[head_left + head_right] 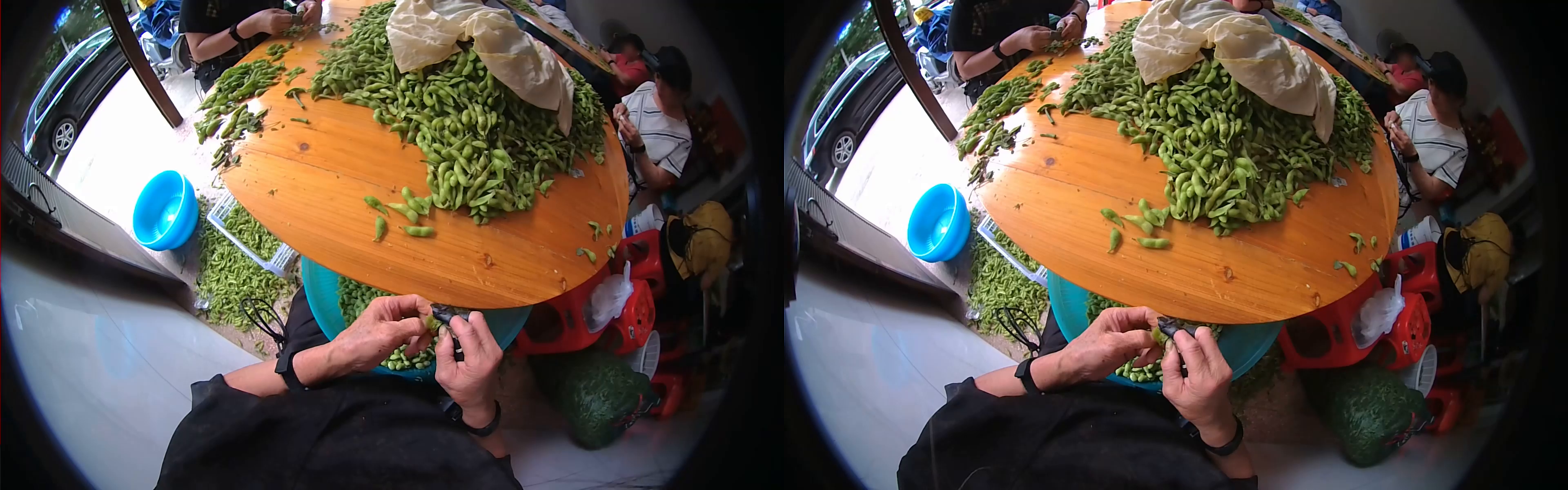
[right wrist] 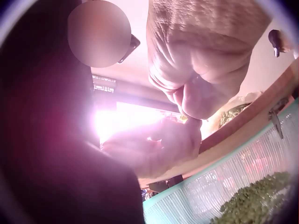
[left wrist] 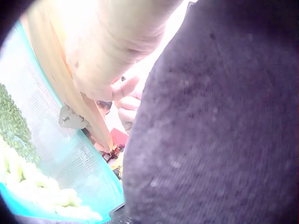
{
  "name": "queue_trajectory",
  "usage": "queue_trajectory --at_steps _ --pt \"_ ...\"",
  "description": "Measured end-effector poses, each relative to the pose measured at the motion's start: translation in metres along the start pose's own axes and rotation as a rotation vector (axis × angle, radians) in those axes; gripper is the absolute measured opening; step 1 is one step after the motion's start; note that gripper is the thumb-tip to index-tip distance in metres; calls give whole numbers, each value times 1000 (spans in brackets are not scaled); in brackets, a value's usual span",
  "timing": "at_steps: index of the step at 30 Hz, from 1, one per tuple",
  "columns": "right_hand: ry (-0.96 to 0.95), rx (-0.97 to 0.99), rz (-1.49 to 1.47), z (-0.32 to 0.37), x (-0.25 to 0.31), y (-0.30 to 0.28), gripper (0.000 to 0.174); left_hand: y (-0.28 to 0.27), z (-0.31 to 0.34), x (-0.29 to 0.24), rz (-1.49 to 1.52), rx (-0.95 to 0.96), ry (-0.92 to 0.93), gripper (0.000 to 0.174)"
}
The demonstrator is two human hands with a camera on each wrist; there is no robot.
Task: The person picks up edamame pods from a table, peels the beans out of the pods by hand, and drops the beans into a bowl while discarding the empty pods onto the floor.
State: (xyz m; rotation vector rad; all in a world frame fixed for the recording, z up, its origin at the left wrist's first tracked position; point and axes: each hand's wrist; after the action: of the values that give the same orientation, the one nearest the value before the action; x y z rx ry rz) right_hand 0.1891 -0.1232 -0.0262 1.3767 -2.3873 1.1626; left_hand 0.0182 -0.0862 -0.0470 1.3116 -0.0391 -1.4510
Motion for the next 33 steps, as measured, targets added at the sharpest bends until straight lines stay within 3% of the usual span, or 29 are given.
queue_trajectory --at_steps 6,9,11,15,18,19,20,21,23,24,26,29,30,31,32,33 --pt "-30 11 29 -1 0 1 19 -5 -5 11 211 49 -38 19" --pt "59 -7 -40 4 -11 -2 18 -2 -4 11 222 15 -51 24" --pt "292 -21 -252 13 -17 -2 12 -5 -4 9 236 163 -20 25" --pt "536 -222 -571 14 -14 -14 14 -5 3 0 250 202 -16 35" --pt "607 -331 -505 24 -17 -63 11 -14 16 -24 -386 15 -15 44" --pt "561 -299 -405 36 -23 -87 12 -16 23 -33 -470 -79 -4 33" --pt "598 -291 -261 44 -29 -107 13 -15 29 -43 -639 -236 166 25" --pt "664 -160 4 53 -36 -129 17 -14 33 -53 -804 -393 340 17" --pt "594 -20 451 63 -44 -146 24 -27 24 -67 -1161 -743 642 10" --pt "587 -23 448 64 -46 -146 24 -27 19 -73 -1234 -899 645 9" --pt "690 -31 361 58 -41 -139 28 -35 7 -80 -1354 -977 646 11" --pt "566 -3 306 48 -41 -112 28 -47 -11 -77 -1465 -1082 623 16" --pt "528 14 274 42 -39 -102 26 -49 -14 -76 -1474 -1118 701 16" --pt "326 11 301 43 -47 -90 23 -50 -15 -75 -1482 -1153 780 15" --pt "380 36 235 30 -37 -82 22 -48 -11 -77 -1487 -1149 786 15" --pt "435 59 168 15 -24 -71 21 -44 -1 -79 -1230 -1006 641 13"
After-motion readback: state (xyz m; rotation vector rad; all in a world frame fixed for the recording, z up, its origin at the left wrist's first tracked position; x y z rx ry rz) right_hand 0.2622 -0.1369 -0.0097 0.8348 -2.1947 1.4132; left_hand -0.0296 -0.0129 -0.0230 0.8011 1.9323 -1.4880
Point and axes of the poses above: each hand's wrist, its own z-axis away from the middle knuckle, its own y-axis out of the palm, x = y × z, and after that the axes turned 14 degrees about -y, right-handed
